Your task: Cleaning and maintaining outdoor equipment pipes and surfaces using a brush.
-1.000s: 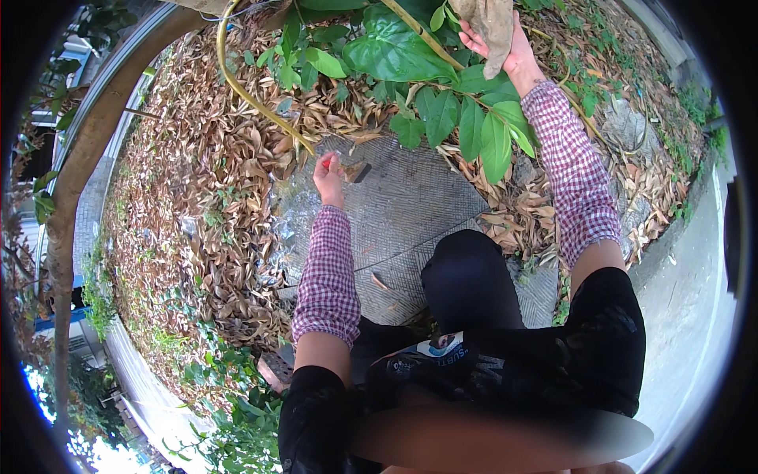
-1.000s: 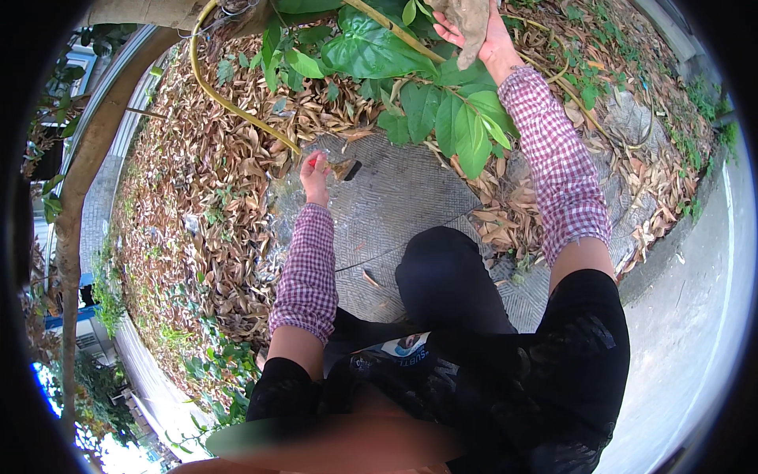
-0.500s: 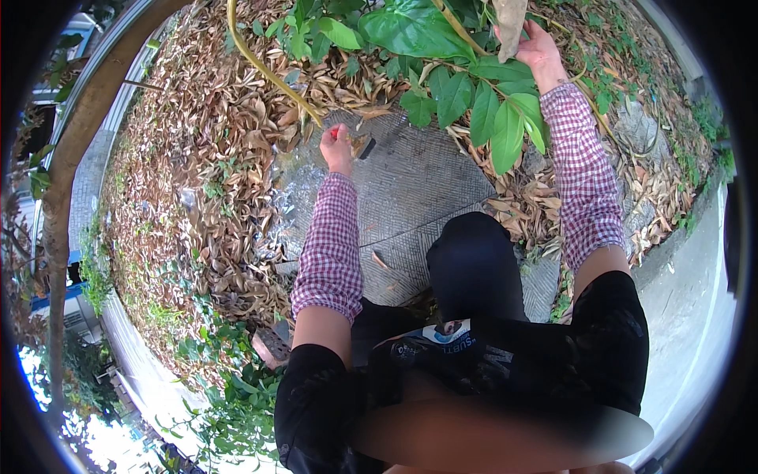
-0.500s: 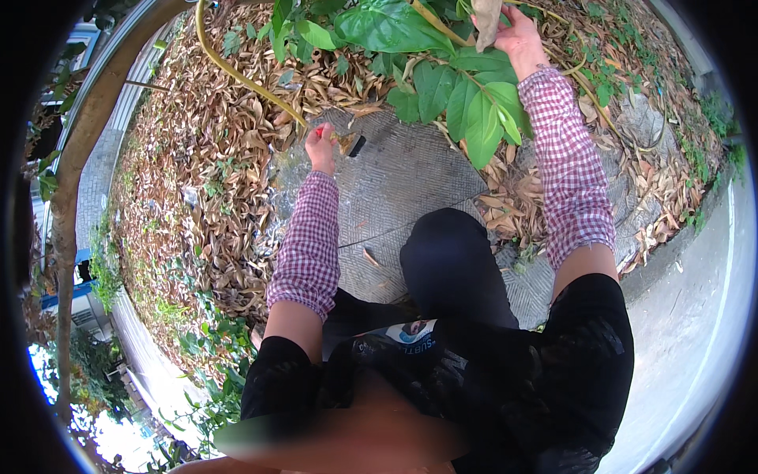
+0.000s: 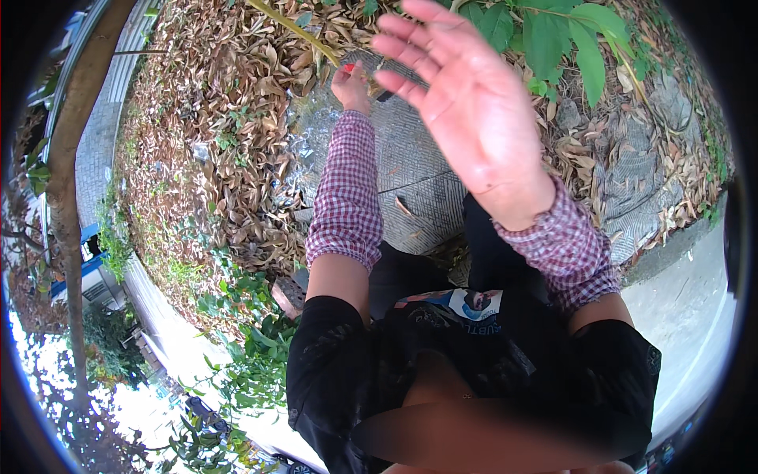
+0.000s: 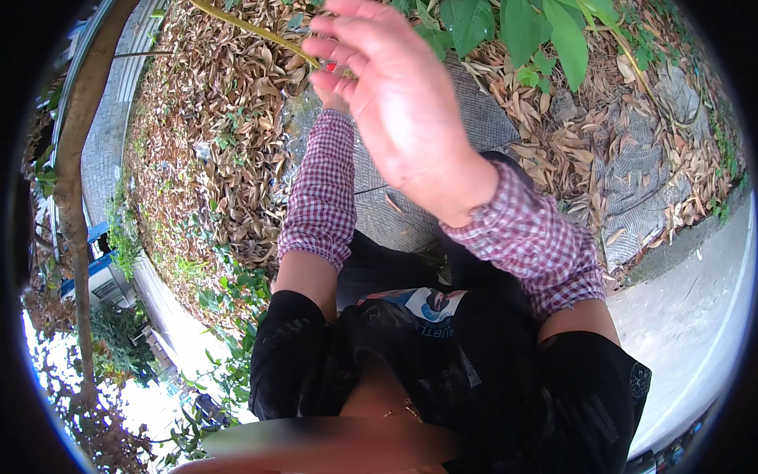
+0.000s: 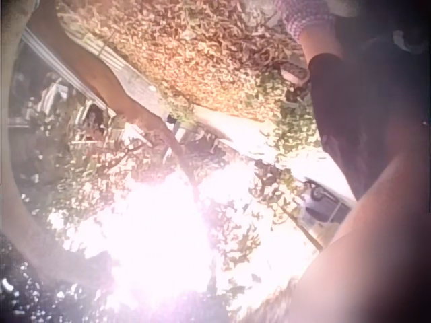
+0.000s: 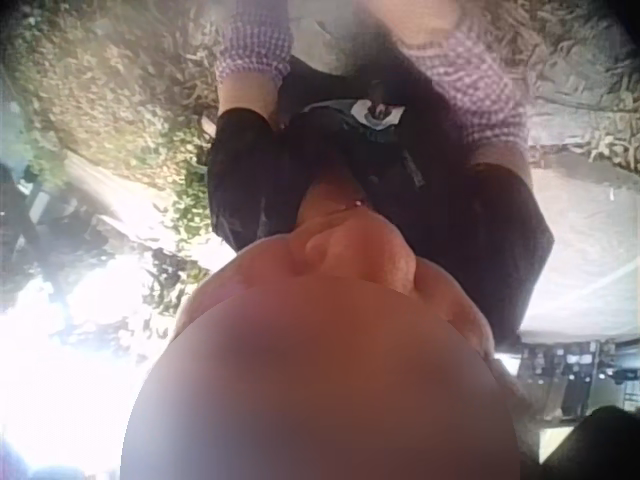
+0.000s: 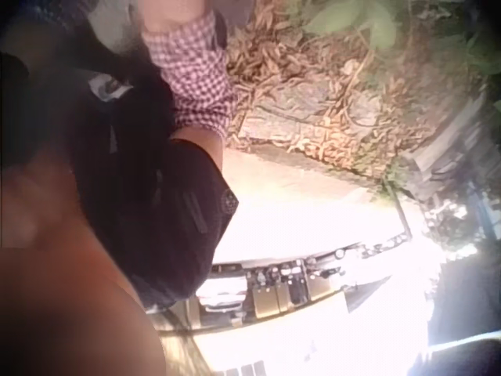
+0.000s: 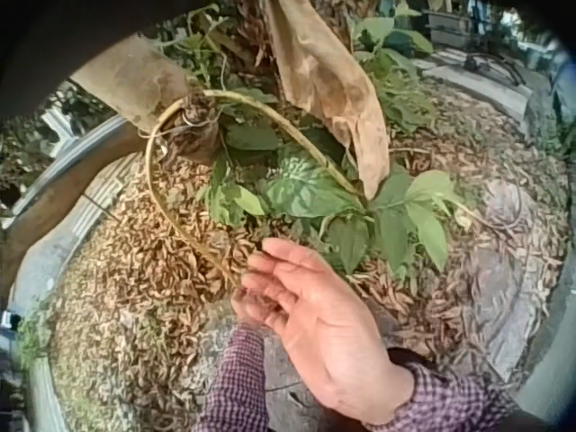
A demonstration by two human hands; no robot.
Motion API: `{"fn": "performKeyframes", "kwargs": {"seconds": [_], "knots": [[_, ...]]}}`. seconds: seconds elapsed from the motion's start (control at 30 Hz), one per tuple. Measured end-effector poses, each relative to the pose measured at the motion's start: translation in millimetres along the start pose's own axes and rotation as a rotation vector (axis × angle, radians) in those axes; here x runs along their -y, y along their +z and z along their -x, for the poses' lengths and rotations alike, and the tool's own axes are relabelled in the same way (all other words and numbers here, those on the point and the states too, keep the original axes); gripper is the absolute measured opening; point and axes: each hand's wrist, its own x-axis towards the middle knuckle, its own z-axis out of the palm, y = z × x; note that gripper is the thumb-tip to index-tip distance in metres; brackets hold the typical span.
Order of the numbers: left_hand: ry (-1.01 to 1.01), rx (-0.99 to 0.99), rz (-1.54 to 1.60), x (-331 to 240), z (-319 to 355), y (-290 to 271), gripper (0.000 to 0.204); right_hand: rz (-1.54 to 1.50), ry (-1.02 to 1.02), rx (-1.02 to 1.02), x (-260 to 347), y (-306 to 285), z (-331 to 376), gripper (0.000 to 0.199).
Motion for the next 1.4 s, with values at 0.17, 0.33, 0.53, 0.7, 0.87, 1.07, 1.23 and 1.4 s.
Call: {"fn": "performKeyframes", "kwargs": {"seconds": [0.17, 0.33, 0.53, 0.7, 0.87, 1.07, 1.23, 1.4], "knots": [[-0.060, 0.012, -0.044, 16.4, -17.1, -13.3, 0.012, 0.505, 0.494, -0.066, -111.5, -12.8, 49.9, 0.026], [-0.102, -0.056, -0.057, 15.9, -15.0, -19.8, 0.010, 0.577, 0.653, 0.039, -128.5, -16.8, 60.9, 0.027], [-0.080, 0.046, -0.054, 8.7, -18.2, -26.1, 0.010, 0.418, 0.566, 0.006, -116.9, -10.7, 41.7, 0.027], [-0.054, 0.110, -0.069, 12.7, -22.6, -33.8, 0.012, 0.360, 0.600, 0.022, -110.7, -5.6, 42.8, 0.028], [-0.068, 0.130, -0.063, 12.5, -15.8, -30.6, 0.019, 0.365, 0.594, -0.023, -115.6, -9.3, 39.2, 0.031], [-0.062, 0.138, -0.124, 12.9, -15.5, -41.7, 0.016, 0.344, 0.666, -0.001, -111.3, -4.8, 35.4, 0.028], [-0.058, 0.187, -0.142, 10.8, -7.1, -32.9, 0.012, 0.392, 0.672, -0.011, -116.5, -5.7, 33.5, 0.028], [-0.061, 0.226, -0.138, 7.8, -8.4, -29.3, 0.013, 0.367, 0.622, -0.003, -123.2, -8.2, 32.8, 0.028]]}}
